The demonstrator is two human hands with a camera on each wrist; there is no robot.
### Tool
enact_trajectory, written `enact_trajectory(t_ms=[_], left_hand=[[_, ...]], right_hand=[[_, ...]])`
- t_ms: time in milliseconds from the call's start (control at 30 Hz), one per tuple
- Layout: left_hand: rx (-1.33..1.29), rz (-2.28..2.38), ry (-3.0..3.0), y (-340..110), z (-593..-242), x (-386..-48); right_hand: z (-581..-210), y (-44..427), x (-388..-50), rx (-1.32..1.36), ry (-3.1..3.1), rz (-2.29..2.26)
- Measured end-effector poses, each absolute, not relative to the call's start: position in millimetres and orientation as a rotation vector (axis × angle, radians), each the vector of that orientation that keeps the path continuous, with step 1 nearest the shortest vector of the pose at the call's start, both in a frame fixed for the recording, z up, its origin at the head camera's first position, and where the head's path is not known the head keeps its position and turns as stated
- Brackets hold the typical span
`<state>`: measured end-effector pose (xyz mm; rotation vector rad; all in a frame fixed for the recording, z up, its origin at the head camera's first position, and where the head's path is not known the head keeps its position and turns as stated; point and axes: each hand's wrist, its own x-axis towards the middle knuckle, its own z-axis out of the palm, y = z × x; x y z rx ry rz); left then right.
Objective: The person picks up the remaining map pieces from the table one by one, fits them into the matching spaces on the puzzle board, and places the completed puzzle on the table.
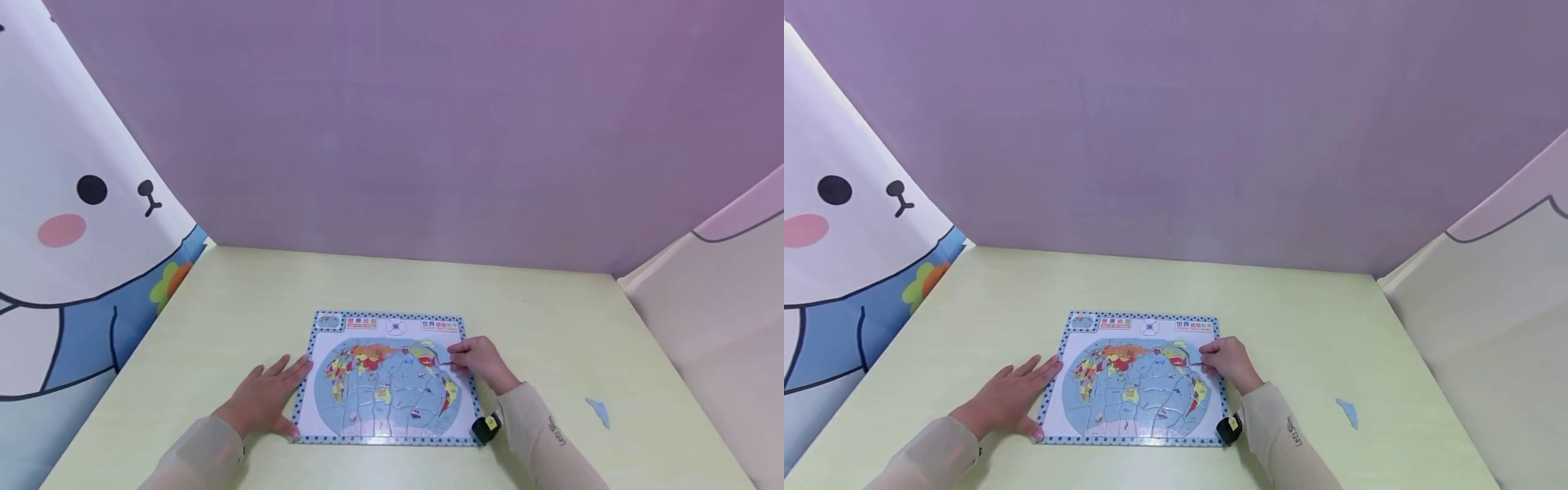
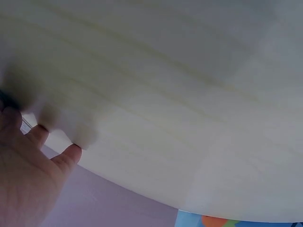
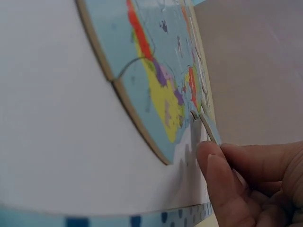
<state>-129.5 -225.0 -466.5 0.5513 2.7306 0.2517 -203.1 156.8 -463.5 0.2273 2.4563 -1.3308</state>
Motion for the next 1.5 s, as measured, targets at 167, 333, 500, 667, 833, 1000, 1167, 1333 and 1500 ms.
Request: enact_trajectory(t_ms=[167, 333, 500, 667, 833, 1000, 1167, 1333, 1500], left_hand=[[0.56, 0.242, 2.738, -226.1, -465.5, -130.3], [0.567, 0.259, 2.734, -226.8, -464.9, -129.9], [0.567, 0.281, 2.736, -227.2, -466.8, -130.1], [0.541, 0.268, 2.733, -228.5, -467.9, -128.0], [0.537, 0.287, 2.711, -228.3, -466.2, -126.5], [0.535, 0.285, 2.705, -227.5, -465.5, -125.5], [0.508, 0.255, 2.709, -226.5, -463.4, -124.2], [0.541, 0.256, 2.709, -224.3, -463.4, -125.4], [0.533, 0.221, 2.69, -222.8, -464.0, -127.8]], right_hand=[[-464.3, 154.3, -203.0, 0.198, 2.477, -1.294], [-466.9, 152.7, -202.5, 0.186, 2.507, -1.263], [-466.0, 149.9, -202.2, 0.192, 2.539, -1.206], [-463.8, 146.0, -202.3, 0.152, 2.574, -1.126], [-461.7, 145.5, -199.5, 0.096, 2.635, -0.976], [-457.2, 144.7, -199.1, 0.051, 2.699, -0.839], [-451.7, 143.1, -201.7, 0.042, 2.698, -0.832], [-451.7, 146.4, -200.9, 0.054, 2.701, -0.815], [-455.0, 147.9, -201.6, 0.025, 2.709, -0.839]])
